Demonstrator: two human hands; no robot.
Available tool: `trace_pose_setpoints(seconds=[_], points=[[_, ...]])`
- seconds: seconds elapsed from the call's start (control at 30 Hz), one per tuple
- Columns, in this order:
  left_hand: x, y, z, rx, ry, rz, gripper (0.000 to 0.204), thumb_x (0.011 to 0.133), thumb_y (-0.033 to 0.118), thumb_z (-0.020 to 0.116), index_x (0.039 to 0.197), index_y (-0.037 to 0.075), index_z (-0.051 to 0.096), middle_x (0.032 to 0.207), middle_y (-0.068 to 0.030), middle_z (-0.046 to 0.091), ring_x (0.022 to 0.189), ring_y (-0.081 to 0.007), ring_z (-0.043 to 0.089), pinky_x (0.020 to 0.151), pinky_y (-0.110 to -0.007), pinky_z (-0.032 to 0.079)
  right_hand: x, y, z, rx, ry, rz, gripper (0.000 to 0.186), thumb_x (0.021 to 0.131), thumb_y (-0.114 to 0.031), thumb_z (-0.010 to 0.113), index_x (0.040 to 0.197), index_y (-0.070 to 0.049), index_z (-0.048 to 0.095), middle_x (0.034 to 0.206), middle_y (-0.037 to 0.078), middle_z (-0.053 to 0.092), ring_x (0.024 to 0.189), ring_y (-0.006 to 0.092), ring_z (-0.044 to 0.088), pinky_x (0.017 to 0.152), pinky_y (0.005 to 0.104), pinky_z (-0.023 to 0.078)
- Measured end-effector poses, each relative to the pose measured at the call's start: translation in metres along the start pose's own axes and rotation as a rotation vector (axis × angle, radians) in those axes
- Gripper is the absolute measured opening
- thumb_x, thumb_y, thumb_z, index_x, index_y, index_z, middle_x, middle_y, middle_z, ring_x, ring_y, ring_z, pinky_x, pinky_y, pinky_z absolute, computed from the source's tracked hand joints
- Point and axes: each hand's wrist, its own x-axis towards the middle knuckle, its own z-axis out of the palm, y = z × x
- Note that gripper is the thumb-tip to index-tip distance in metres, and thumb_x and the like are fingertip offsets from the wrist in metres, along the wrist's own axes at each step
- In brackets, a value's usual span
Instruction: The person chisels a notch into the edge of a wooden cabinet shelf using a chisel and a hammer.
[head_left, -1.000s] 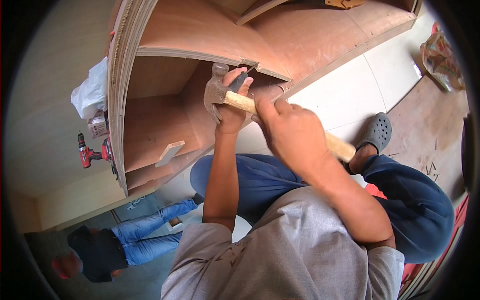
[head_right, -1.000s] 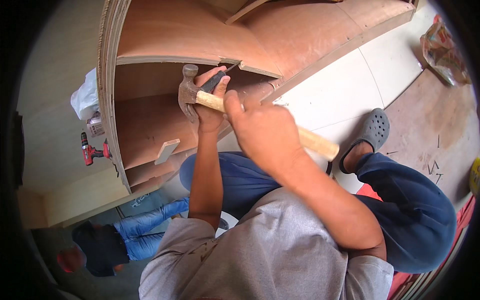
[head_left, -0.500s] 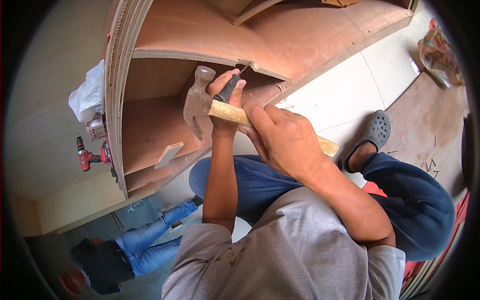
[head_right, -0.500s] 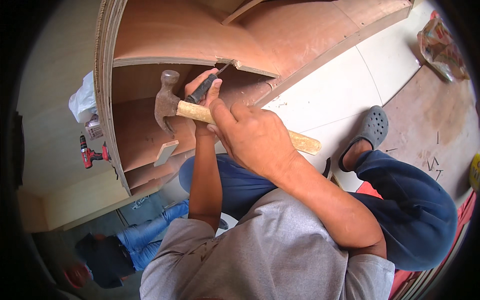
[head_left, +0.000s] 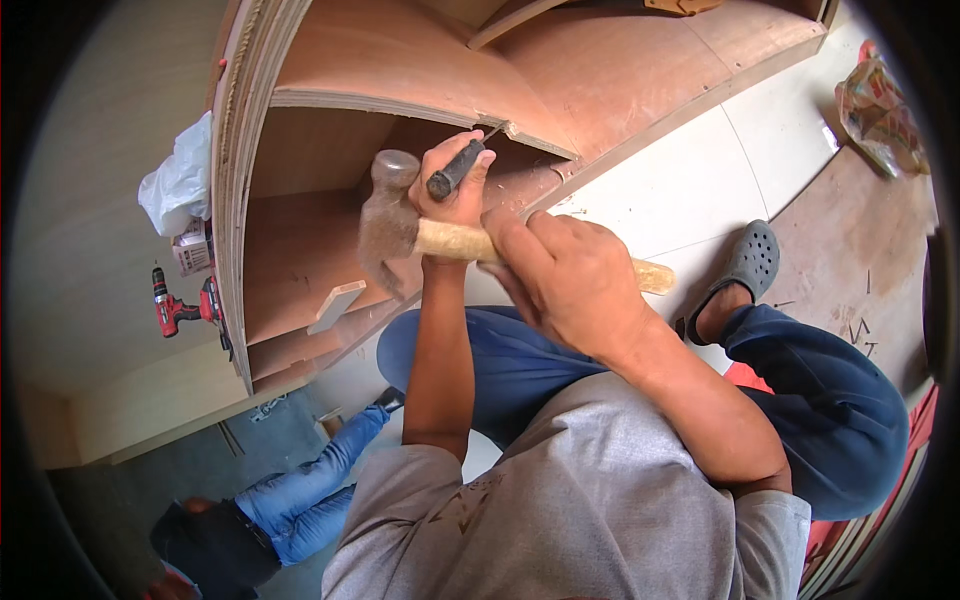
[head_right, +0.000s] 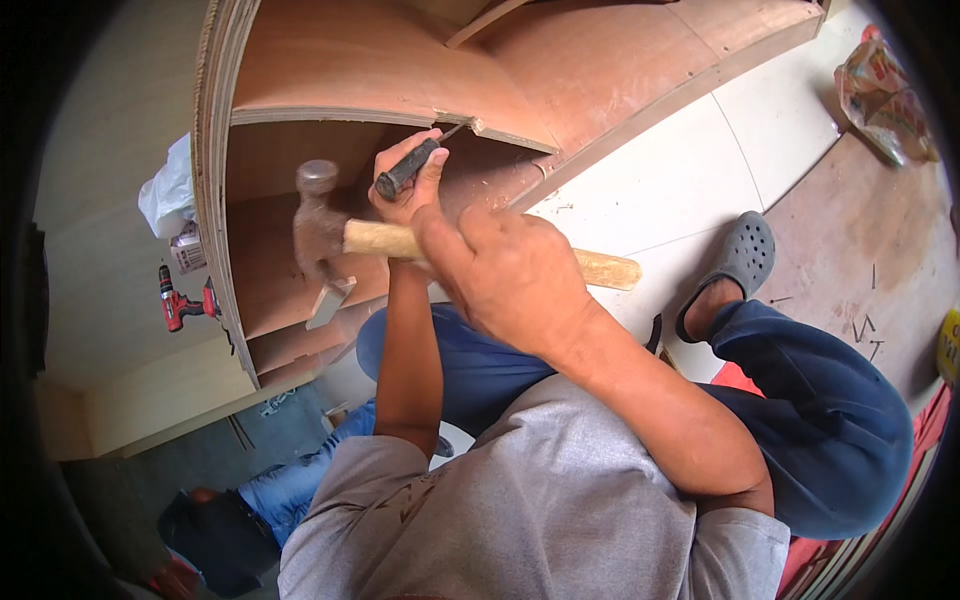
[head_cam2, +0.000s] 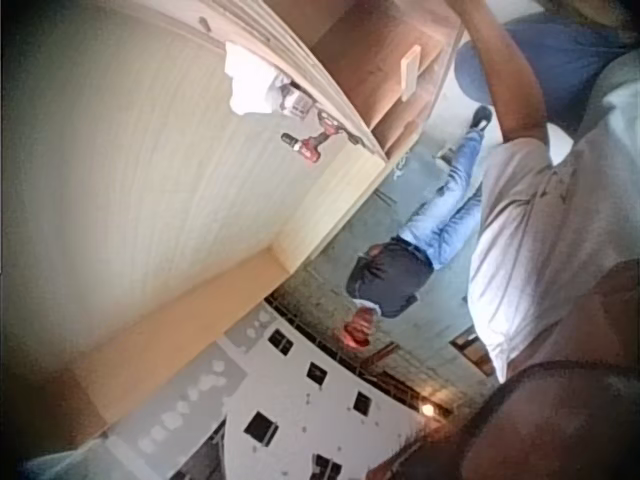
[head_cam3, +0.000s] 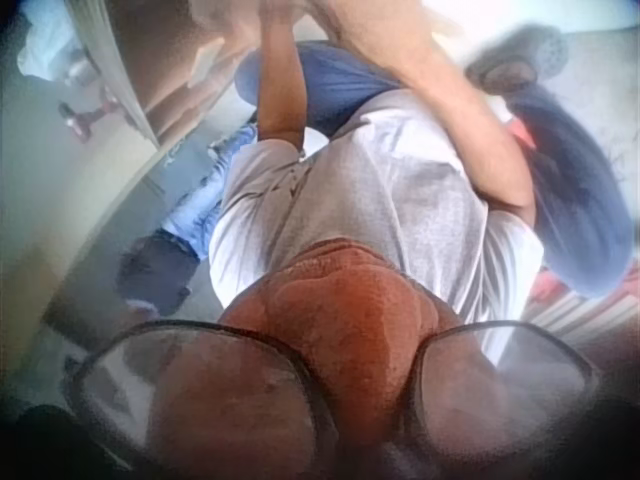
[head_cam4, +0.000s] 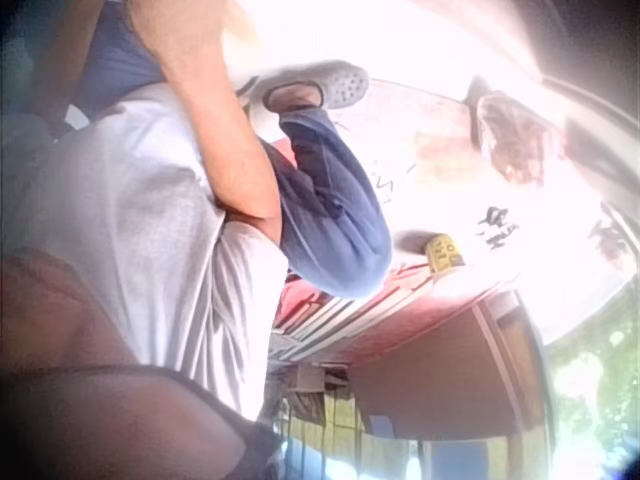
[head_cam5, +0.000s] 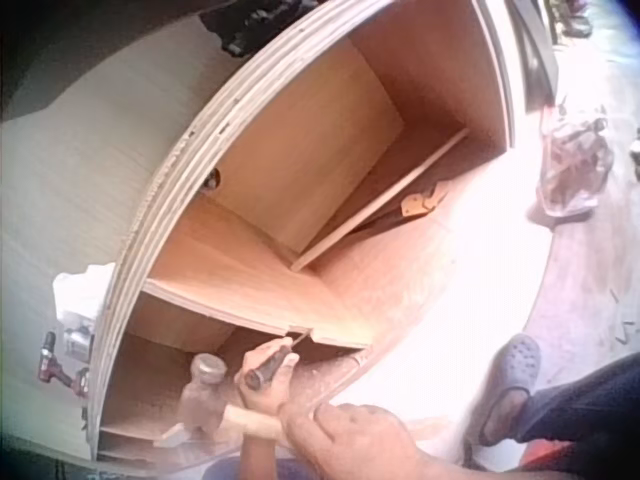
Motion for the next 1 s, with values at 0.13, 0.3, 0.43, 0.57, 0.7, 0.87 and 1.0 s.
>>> trace_pose_setpoints(seconds=[0.13,0.3,0.43,0.57,0.7,0.87,1.0], points=[[0.001,-0.007,-0.001,0.098,-0.073,0.100,0.027,0.091,0.007,0.075,0.114,0.001,0.062,0.109,-0.0127,0.071,0.101,-0.0246,0.067,0.091,-0.035,0.054,0.005,0.007,0.004,-0.124,-0.052,0.054,0.027,0.091,-0.023,0.065,0.109,-0.006,0.055,0.072,0.012,0.063,0.063,0.0313,0.068,0.053,0.0435,0.052],[-0.003,-0.008,0.004,-0.074,0.020,0.019,0.025,0.093,0.010,0.074,0.113,0.000,0.063,0.109,-0.0131,0.071,0.101,-0.0250,0.067,0.092,-0.036,0.053,0.006,-0.009,-0.009,0.004,-0.030,0.045,0.021,0.093,-0.020,0.066,0.103,-0.006,0.054,0.076,0.014,0.060,0.070,0.0342,0.066,0.060,0.0452,0.052],[0.000,-0.005,0.001,0.075,-0.078,0.012,0.026,0.091,0.009,0.076,0.112,0.000,0.064,0.108,-0.0127,0.071,0.099,-0.0247,0.067,0.088,-0.035,0.054,0.005,0.010,0.006,-0.178,-0.105,0.072,0.033,0.093,-0.025,0.065,0.115,-0.003,0.055,0.076,0.015,0.064,0.065,0.0321,0.069,0.055,0.0427,0.055],[-0.004,-0.010,-0.004,0.029,-0.025,0.162,0.026,0.087,0.005,0.079,0.110,0.002,0.068,0.109,-0.0104,0.072,0.097,-0.0209,0.067,0.088,-0.032,0.053,0.005,-0.008,0.000,-0.019,-0.065,0.081,0.023,0.093,-0.020,0.067,0.106,-0.005,0.055,0.076,0.014,0.060,0.070,0.0345,0.066,0.060,0.0445,0.053],[-0.027,-0.009,-0.013,-0.046,-0.078,0.061,0.035,0.089,0.009,0.079,0.116,0.003,0.058,0.117,-0.0185,0.069,0.107,-0.0286,0.067,0.093,-0.039,0.055,-0.002,-0.014,0.000,0.044,-0.024,0.048,0.026,0.092,-0.021,0.069,0.107,-0.005,0.056,0.077,0.013,0.060,0.070,0.0336,0.066,0.061,0.0442,0.053],[-0.015,-0.005,-0.004,-0.051,-0.001,0.161,0.027,0.091,0.005,0.075,0.112,0.002,0.059,0.115,-0.0189,0.070,0.106,-0.0294,0.069,0.094,-0.040,0.055,-0.003,-0.015,0.006,0.048,-0.026,-0.037,0.045,0.094,-0.028,0.066,0.128,-0.001,0.054,0.073,0.013,0.061,0.064,0.0314,0.067,0.054,0.0419,0.054],[-0.013,-0.009,-0.004,0.028,-0.014,0.165,0.027,0.090,0.005,0.076,0.110,0.001,0.059,0.115,-0.0199,0.070,0.105,-0.0312,0.069,0.094,-0.041,0.056,-0.002,-0.012,0.006,0.083,-0.038,0.043,0.026,0.091,-0.022,0.070,0.107,-0.007,0.057,0.077,0.012,0.058,0.068,0.0329,0.065,0.060,0.0436,0.053]])
